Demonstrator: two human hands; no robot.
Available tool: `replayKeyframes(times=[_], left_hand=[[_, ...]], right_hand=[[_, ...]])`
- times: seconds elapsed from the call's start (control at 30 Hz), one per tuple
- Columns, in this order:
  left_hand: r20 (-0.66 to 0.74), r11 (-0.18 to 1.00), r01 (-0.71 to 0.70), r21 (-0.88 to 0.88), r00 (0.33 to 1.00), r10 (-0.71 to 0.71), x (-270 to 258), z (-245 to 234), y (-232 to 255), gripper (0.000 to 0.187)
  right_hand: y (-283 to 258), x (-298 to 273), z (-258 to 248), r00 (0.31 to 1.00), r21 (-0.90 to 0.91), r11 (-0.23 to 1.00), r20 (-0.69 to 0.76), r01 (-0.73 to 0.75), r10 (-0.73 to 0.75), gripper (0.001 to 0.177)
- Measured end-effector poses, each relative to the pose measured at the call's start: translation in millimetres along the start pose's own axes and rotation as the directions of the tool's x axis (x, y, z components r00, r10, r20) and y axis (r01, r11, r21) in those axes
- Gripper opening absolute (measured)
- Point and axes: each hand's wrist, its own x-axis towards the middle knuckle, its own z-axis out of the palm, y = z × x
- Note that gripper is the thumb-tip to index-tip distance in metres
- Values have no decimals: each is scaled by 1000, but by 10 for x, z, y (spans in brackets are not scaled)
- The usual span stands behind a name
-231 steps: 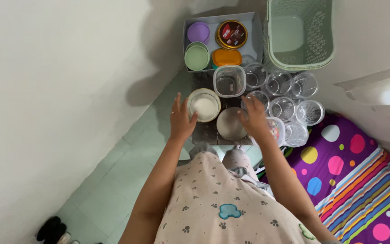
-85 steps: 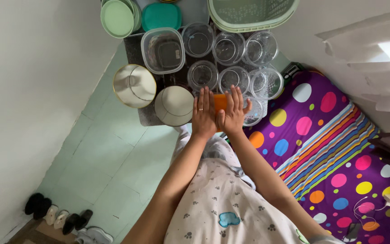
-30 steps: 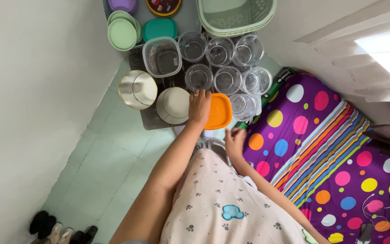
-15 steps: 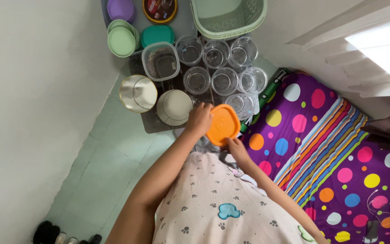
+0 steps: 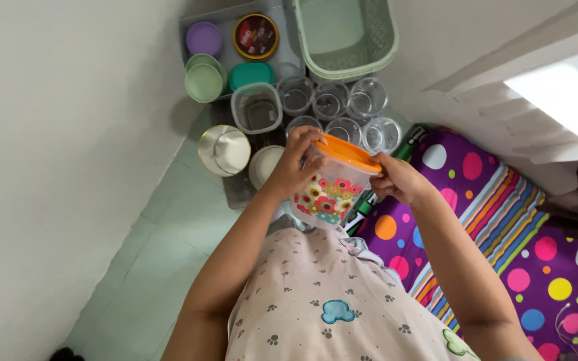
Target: The person organizes various plastic containers and lids on a small table. They pick up containers, match lids, and stack them in a basket and tray. The person handles multiple containers with different colored lids and places them in an organized arrangement.
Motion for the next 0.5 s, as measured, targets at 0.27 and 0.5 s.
replayKeyframes(times=[0.27,0.5], left_hand=[[-72,989,59,-134,995,-70,-270,-454,210,71],[-230,965,137,225,970,-84,-450,-582,224,40]], right_hand=[[-49,-187,869,875,-674,666,-59,320,-480,29],[-45,-372,1458,600,-883,147,174,446,-781,27]])
